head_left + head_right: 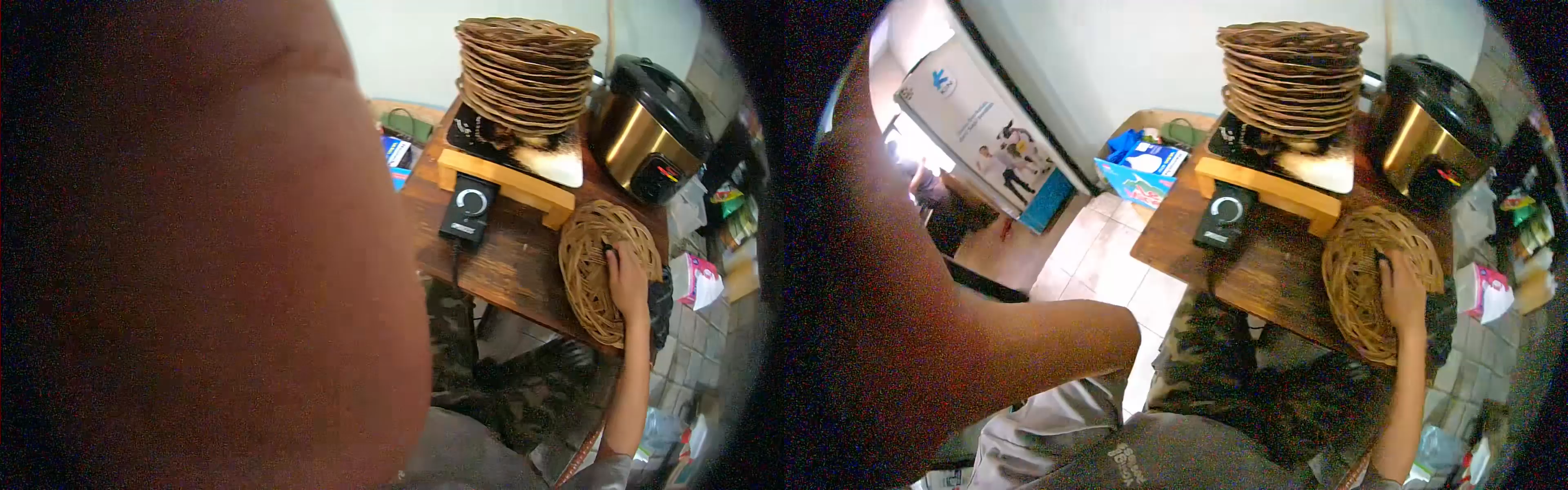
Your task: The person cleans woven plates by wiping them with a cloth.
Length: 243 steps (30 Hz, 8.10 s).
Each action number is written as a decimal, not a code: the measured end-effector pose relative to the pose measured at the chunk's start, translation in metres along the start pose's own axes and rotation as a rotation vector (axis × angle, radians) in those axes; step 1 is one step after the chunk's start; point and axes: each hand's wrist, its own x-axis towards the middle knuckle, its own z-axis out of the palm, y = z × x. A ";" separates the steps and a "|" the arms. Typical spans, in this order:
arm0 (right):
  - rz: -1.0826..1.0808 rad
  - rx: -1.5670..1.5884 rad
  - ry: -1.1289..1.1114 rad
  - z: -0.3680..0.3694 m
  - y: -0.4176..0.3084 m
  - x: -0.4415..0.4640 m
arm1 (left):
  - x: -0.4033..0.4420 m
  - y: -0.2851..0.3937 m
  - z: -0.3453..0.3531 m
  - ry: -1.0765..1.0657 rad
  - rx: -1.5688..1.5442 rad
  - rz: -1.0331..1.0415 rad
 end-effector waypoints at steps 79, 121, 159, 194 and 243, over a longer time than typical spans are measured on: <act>0.072 -0.014 -0.050 0.012 0.029 0.003 | -0.009 0.049 0.004 0.001 0.175 0.001; -0.152 -0.068 -0.054 -0.019 -0.009 0.015 | -0.165 -0.282 0.083 -0.254 0.818 -0.557; -0.208 -0.096 -0.165 -0.017 -0.038 0.013 | -0.165 -0.281 0.087 -0.332 0.953 -0.540; -0.053 0.037 -0.185 -0.038 0.008 0.013 | -0.159 -0.278 0.086 -0.373 0.901 -0.536; -0.009 -0.035 -0.091 -0.012 0.008 0.045 | -0.168 -0.277 0.088 -0.497 0.911 -0.499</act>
